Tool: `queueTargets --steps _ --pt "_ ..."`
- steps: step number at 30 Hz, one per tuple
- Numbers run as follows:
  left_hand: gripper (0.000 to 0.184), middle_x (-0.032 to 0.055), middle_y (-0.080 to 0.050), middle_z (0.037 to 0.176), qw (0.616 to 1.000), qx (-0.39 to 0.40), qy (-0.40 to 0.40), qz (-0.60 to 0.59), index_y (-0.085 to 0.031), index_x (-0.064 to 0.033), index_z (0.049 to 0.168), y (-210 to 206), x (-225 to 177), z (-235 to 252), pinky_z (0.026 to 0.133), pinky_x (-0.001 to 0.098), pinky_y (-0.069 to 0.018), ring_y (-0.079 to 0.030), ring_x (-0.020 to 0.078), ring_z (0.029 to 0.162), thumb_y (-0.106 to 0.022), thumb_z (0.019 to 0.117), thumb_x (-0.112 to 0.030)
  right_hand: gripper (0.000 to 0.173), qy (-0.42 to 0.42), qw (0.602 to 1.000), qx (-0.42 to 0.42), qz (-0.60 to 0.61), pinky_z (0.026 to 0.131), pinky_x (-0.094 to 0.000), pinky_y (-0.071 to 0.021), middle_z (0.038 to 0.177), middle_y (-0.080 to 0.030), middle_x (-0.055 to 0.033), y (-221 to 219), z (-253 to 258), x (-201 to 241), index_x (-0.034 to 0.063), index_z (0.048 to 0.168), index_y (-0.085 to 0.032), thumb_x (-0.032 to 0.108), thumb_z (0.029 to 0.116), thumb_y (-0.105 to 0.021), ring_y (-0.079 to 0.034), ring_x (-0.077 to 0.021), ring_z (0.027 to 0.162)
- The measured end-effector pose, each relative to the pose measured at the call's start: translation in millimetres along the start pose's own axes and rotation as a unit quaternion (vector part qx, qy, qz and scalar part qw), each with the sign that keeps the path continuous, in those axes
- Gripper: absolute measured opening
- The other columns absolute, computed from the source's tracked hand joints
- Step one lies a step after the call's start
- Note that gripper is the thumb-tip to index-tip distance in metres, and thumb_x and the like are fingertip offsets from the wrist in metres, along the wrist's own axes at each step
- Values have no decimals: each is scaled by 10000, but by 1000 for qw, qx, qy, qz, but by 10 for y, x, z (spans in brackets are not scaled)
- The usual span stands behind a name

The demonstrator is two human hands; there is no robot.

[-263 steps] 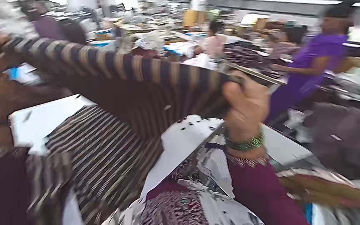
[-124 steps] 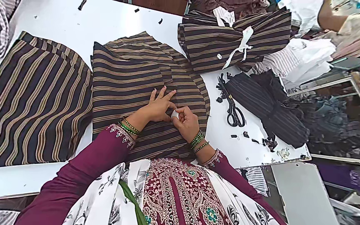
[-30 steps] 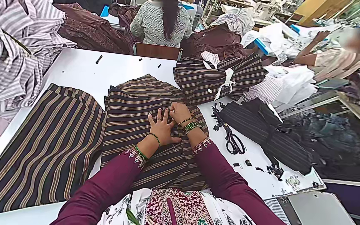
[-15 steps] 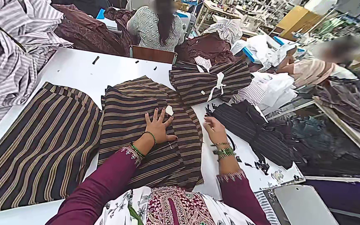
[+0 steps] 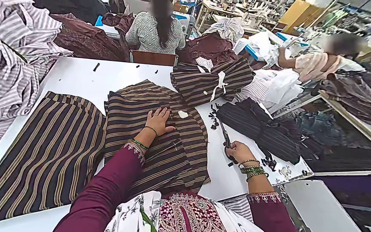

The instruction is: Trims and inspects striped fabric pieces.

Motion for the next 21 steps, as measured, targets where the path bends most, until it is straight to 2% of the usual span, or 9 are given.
queueTargets --steps 2,3,4,6,8,15,16,19,21 --pt "990 59 -68 1738 1000 6 13 -7 -130 -164 1661 3 8 -10 1199 703 -8 -13 323 1598 -489 939 -739 147 39 977 47 205 517 -227 -488 747 -616 -52 -206 -126 86 -27 1125 -547 -24 980 -569 -583 -88 554" --pt "1025 57 -49 1739 1000 10 17 -11 -106 -171 1664 -1 6 -7 1187 722 11 8 331 1597 -497 921 -759 129 71 948 90 297 482 -200 -480 694 -577 -17 -355 -212 153 -10 1093 -526 -9 971 -565 -555 -65 509" --pt "1061 55 -37 1740 1000 11 22 -14 -91 -176 1665 -4 8 0 1176 737 22 26 336 1596 -506 898 -782 204 116 920 136 349 485 -195 -480 665 -546 23 -516 -302 245 16 1064 -514 107 928 -636 -536 -49 494" --pt "1129 58 -9 1741 999 17 27 -11 -78 -181 1666 -35 14 6 1161 754 37 61 344 1593 -509 851 -833 719 170 877 232 384 483 -191 -496 635 -564 86 -872 -478 407 100 1043 -521 651 708 -839 -547 -31 483" --pt "1179 57 1 1741 999 13 28 -9 -78 -188 1666 -41 22 13 1155 761 52 77 350 1591 -516 810 -870 932 169 857 319 367 516 -201 -519 652 -586 86 -1098 -625 562 113 1073 -509 862 577 -757 -582 -49 516" --pt "1247 67 15 1740 999 6 25 -33 -88 -197 1667 -37 29 19 1134 782 78 94 375 1584 -570 751 -892 970 134 888 374 233 547 -212 -526 638 -571 87 -1199 -761 795 110 1141 -492 931 644 -632 -593 -59 533" --pt "1255 66 28 1740 999 9 25 -33 -79 -198 1668 -42 28 23 1130 784 82 104 374 1583 -568 746 -896 937 134 893 367 222 551 -215 -528 641 -563 87 -1219 -755 852 107 1133 -480 912 675 -628 -591 -58 536" --pt "1257 69 40 1739 999 12 22 -40 -82 -207 1667 -41 29 23 1124 789 88 115 377 1581 -576 740 -897 681 134 906 335 221 584 -225 -534 649 -552 77 -1248 -716 1042 73 1151 -465 695 889 -557 -589 -62 553" --pt "1259 72 48 1738 999 12 21 -44 -76 -213 1668 -31 35 19 1128 783 93 118 376 1581 -573 737 -900 546 129 913 321 216 589 -223 -536 646 -541 70 -1246 -689 1133 69 1123 -456 589 962 -505 -586 -66 551"
Point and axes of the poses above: each hand's wrist, its own z-axis towards the middle knuckle, its own y-axis out of the back of the hand, x = y × z, the point moved 8 cm from there along z, towards the middle knuckle
